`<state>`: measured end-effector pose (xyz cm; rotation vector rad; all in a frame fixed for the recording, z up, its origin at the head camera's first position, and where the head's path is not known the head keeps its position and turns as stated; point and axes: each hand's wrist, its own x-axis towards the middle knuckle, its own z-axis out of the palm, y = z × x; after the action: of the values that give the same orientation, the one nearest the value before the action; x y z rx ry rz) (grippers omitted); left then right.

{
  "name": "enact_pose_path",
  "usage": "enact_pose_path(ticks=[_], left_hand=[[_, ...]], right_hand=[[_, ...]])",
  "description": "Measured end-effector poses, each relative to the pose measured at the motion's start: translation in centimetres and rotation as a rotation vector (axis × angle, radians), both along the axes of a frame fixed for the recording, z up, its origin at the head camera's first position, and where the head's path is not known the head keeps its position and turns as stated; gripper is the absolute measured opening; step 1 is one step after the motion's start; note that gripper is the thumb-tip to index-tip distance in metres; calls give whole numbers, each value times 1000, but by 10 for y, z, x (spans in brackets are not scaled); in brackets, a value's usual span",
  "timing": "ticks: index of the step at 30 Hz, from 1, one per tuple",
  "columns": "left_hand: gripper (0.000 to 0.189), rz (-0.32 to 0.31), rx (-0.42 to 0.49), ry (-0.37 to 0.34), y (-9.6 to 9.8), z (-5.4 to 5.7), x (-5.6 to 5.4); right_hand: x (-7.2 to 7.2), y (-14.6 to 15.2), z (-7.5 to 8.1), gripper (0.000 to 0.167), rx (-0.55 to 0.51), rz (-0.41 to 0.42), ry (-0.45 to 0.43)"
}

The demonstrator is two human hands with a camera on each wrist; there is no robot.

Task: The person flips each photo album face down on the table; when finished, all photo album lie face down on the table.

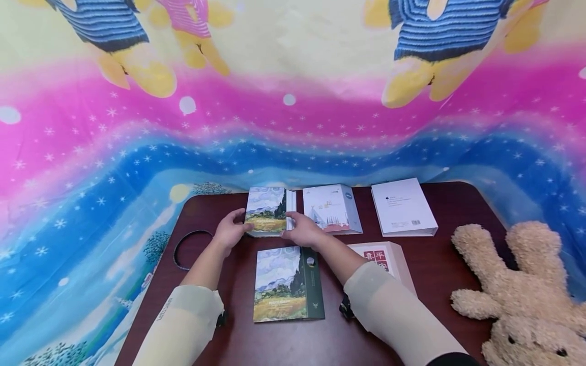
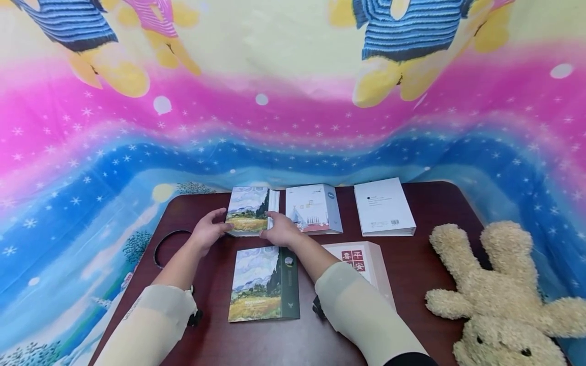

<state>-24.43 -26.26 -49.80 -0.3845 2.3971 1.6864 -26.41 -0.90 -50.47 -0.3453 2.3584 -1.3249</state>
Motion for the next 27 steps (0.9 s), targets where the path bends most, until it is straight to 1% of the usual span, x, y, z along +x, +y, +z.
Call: enact_pose_path(ticks=[3,6,13,16,22,25,27], left_hand=[[74,-3,40,-10,1,-4,0],[74,-17,65,-18,3,-6,1],[74,-23,92,-24,6,-8,3],[74,-16,90,-14,6,-10,2],[73,22,63,-13,4,-14,0],[72,27,51,-6,4,-13,0],[71,30,50,9,5,-10,0]], right_hand=[[1,-2,-3,74,-2,7,-13],[1,-4,-5,75,10,19,-4],[0,-6,-8,77,25,41,8],[-1,-7,-8,77,19,44,2],[-1,-5,-10,75,-18,44,-18],[-2,-4,-11,75,-26,52,-26],[-2,-3,-12,75,-27,57,-26]])
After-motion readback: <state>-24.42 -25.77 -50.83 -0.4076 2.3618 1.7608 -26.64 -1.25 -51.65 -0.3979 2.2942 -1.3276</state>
